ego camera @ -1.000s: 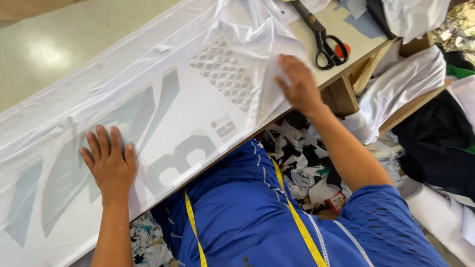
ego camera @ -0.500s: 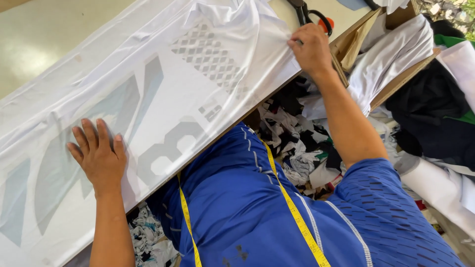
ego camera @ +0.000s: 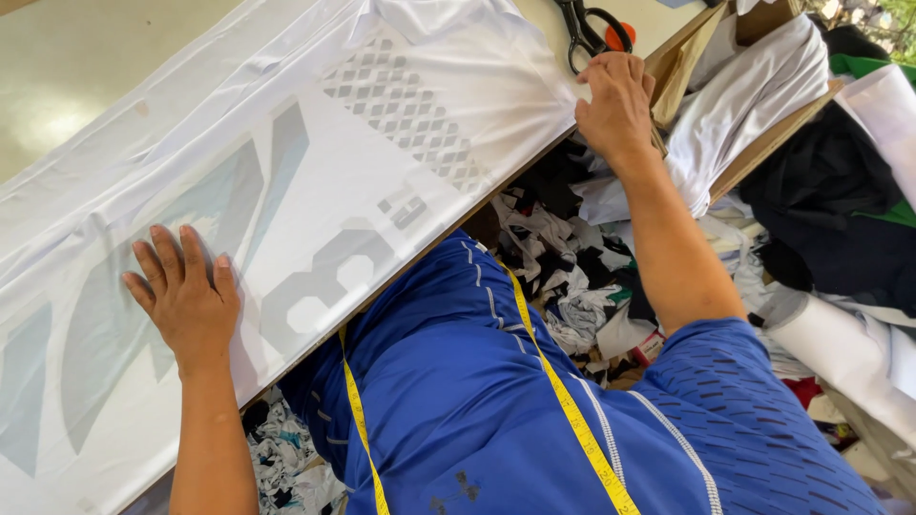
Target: The person lays a white patterned fabric flat on a table, places a brown paper pattern on top, and uses shears to cut the fabric along the pattern edge. The person then folds the cut fabric piece and places it aside.
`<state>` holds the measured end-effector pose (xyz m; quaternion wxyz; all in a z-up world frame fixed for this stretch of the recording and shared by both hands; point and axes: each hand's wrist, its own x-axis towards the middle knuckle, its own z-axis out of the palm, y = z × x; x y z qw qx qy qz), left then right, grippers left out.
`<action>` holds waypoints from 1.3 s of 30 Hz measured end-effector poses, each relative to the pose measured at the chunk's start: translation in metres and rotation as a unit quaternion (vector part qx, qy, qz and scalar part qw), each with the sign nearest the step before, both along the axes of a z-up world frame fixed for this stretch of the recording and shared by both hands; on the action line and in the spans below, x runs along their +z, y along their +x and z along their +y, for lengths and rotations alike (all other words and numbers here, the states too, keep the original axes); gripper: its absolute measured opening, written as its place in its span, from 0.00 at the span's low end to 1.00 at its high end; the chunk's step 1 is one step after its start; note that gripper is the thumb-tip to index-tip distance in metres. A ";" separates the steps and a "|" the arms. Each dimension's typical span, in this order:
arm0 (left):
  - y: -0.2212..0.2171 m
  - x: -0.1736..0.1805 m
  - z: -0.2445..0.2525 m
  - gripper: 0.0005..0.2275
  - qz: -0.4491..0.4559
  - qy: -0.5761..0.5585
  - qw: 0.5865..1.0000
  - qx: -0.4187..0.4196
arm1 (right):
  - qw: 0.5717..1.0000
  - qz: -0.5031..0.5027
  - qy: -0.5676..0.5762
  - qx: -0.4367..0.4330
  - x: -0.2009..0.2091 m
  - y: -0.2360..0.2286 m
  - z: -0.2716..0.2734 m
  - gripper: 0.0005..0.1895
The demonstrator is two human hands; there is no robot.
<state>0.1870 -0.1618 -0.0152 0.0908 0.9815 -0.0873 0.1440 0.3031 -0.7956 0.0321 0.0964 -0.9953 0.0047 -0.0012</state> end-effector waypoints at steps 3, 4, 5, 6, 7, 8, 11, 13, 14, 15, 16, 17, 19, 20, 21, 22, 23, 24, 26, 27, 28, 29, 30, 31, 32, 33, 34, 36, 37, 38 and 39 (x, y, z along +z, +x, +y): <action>0.000 0.003 -0.003 0.25 0.028 -0.019 0.999 0.015 | 0.993 -0.062 0.093 0.043 0.011 0.011 0.039 0.18; -0.002 0.001 -0.002 0.25 0.028 -0.018 0.999 0.014 | 0.993 -0.063 0.094 0.042 0.005 0.018 0.058 0.18; -0.001 0.001 -0.001 0.25 0.012 -0.007 1.000 0.008 | 0.980 -0.082 0.144 0.112 -0.001 0.024 0.075 0.20; 0.000 0.000 -0.001 0.25 -0.004 0.005 1.000 0.001 | 0.959 -0.102 0.193 0.181 -0.007 0.031 0.093 0.22; 0.000 0.000 -0.002 0.25 -0.006 0.006 1.000 -0.001 | 0.959 -0.104 0.193 0.180 -0.001 0.035 0.113 0.22; 0.001 0.000 -0.002 0.26 -0.006 0.006 1.000 0.000 | 0.968 -0.024 0.168 0.187 0.005 0.039 0.134 0.26; 0.000 0.000 -0.004 0.25 -0.024 0.018 0.999 0.008 | 0.966 0.067 0.129 0.216 -0.006 0.065 0.166 0.31; -0.001 0.003 -0.005 0.25 -0.042 0.029 0.999 0.014 | 0.962 0.078 0.113 0.236 -0.014 0.088 0.167 0.32; -0.001 0.005 -0.006 0.24 -0.022 0.018 0.999 0.021 | 0.971 0.073 0.115 0.198 -0.014 0.100 0.162 0.32; 0.000 0.007 -0.009 0.24 -0.003 0.006 1.000 0.027 | 0.978 0.069 0.115 0.158 -0.014 0.112 0.155 0.31; -0.001 0.007 -0.009 0.24 -0.005 0.005 1.000 0.030 | 0.978 0.068 0.114 0.162 -0.002 0.116 0.151 0.31; -0.001 0.007 -0.009 0.24 -0.016 0.015 0.999 0.028 | 0.987 0.061 0.103 0.105 0.011 0.120 0.147 0.30; -0.001 0.007 -0.010 0.24 -0.030 0.023 0.999 0.028 | 0.993 0.052 0.090 0.050 0.002 0.133 0.129 0.29; -0.001 0.008 -0.011 0.24 -0.031 0.024 0.999 0.027 | 0.990 -0.048 0.096 0.086 -0.020 0.141 0.115 0.23; -0.002 0.008 -0.011 0.24 -0.032 0.025 0.999 0.028 | 0.976 -0.147 0.102 0.125 -0.043 0.151 0.102 0.18; -0.001 0.011 -0.014 0.24 -0.034 0.024 0.999 0.032 | 0.975 -0.148 0.101 0.129 -0.046 0.158 0.101 0.18; -0.001 0.014 -0.015 0.25 -0.022 0.021 0.999 0.035 | 0.971 -0.166 0.110 0.133 -0.051 0.160 0.099 0.17; -0.001 0.018 -0.017 0.25 -0.009 0.018 0.999 0.038 | 0.966 -0.185 0.119 0.137 -0.056 0.163 0.096 0.16; -0.001 0.016 -0.018 0.25 -0.004 0.016 0.999 0.040 | 0.964 -0.194 0.127 0.133 -0.051 0.170 0.101 0.17; -0.001 0.018 -0.018 0.25 0.001 0.015 0.999 0.042 | 0.961 -0.202 0.136 0.129 -0.048 0.174 0.105 0.18; -0.002 0.019 -0.018 0.25 0.000 0.017 0.999 0.042 | 0.961 -0.203 0.138 0.128 -0.035 0.172 0.115 0.18; -0.001 0.020 -0.019 0.25 0.008 0.012 0.999 0.046 | 0.971 -0.163 0.128 0.122 -0.021 0.172 0.124 0.25; -0.001 0.020 -0.020 0.25 0.015 0.008 0.999 0.050 | 0.979 -0.122 0.119 0.115 -0.006 0.171 0.133 0.34; 0.000 0.020 -0.020 0.25 0.014 0.009 0.999 0.052 | 0.978 -0.124 0.120 0.118 -0.017 0.181 0.129 0.34; 0.001 0.019 -0.020 0.25 0.014 0.011 0.998 0.053 | 0.975 -0.134 0.108 0.142 -0.028 0.192 0.126 0.16; -0.001 0.018 -0.019 0.25 0.015 0.013 0.998 0.058 | 0.970 -0.144 0.097 0.169 -0.040 0.204 0.125 0.05; 0.000 0.017 -0.019 0.25 0.013 0.014 0.998 0.065 | 0.969 -0.145 0.098 0.176 -0.043 0.211 0.124 0.05; 0.000 0.017 -0.019 0.25 -0.009 0.028 0.998 0.056 | 0.962 -0.228 0.096 0.118 -0.050 0.225 0.120 0.03; -0.001 0.015 -0.017 0.25 -0.008 0.029 0.998 0.060 | 0.961 -0.226 0.098 0.122 -0.041 0.217 0.126 0.03; -0.002 0.014 -0.017 0.25 -0.005 0.022 0.998 0.061 | 0.960 -0.240 0.081 0.120 -0.032 0.210 0.131 0.07; 0.000 0.013 -0.016 0.25 -0.005 0.015 0.998 0.060 | 0.958 -0.256 0.063 0.117 -0.021 0.204 0.135 0.16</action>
